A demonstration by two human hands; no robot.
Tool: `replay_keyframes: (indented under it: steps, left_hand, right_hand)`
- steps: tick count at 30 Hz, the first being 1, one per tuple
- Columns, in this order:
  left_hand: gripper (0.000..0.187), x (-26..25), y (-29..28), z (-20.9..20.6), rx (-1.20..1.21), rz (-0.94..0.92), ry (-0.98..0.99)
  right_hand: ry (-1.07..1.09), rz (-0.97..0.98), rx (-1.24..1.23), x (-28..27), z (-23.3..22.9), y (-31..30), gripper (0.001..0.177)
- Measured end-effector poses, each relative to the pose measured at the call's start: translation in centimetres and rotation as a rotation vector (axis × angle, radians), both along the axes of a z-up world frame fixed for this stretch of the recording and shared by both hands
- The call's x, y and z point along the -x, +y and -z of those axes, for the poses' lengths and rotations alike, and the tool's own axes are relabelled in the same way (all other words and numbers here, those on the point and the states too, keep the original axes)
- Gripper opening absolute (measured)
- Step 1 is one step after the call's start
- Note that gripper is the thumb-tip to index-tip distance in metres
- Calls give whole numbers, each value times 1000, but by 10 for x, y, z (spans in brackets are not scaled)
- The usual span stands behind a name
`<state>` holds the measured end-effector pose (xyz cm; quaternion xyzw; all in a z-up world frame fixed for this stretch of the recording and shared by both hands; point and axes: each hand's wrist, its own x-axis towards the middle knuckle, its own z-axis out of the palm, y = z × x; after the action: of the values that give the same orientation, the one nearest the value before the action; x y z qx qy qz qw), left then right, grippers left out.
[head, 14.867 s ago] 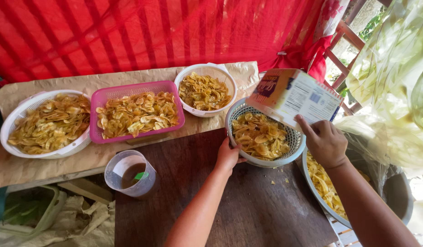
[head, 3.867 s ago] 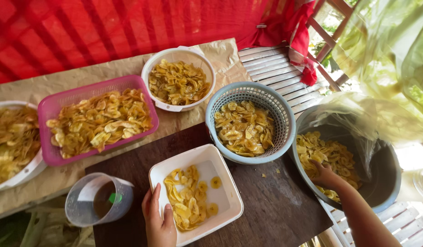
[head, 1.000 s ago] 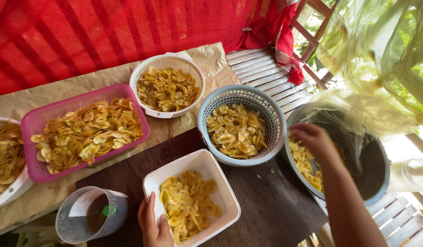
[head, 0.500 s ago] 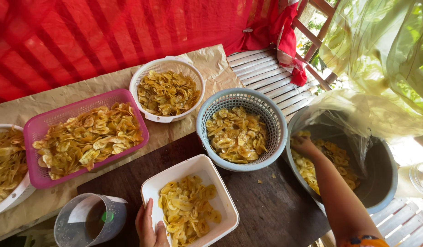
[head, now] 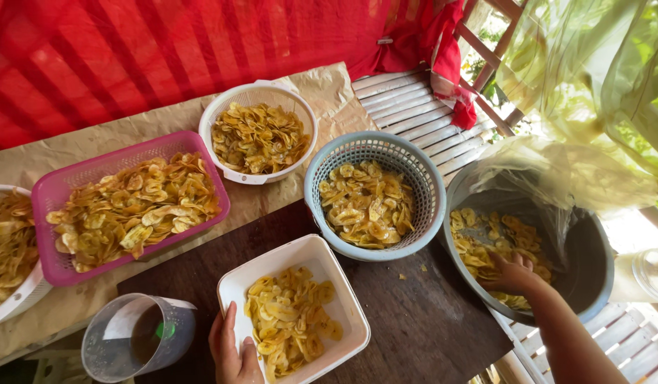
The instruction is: The person sorts fried banana slices from various containers into a large bowl, and then uses a spoon to pour a liquid seasoning from a cup over the slices in another container.
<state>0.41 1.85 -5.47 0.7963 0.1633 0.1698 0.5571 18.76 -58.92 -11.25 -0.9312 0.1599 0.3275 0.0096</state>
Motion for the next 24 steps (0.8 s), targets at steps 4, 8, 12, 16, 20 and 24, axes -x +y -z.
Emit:
replay_keyframes:
  steps: [4,8,12,16,20,24]
  left_hand:
    - [73,5,1,2,-20,-17,-27]
    - [75,6,3,3,-73,-15,-56]
    - [72,-3,-4,-5,-94,-14,-55]
    - [71,2,-7,-9,-2,-28,13]
    - [69,-3,-6,-10,23,-4,9]
    - [69,4,-7,1,47,-15,-30]
  right_hand:
    - [-72,83,15,-4,-8,-5,129]
    - [35,58,-61,-2,-6,-7,126]
    - [48,70,-183,0,-4,-4,117]
    - [-91,35,-198,14,-3,-2,115]
    - [-114,77,-210,9,-7,0,110]
    - [-104,116,-177,11,-10,-2,102]
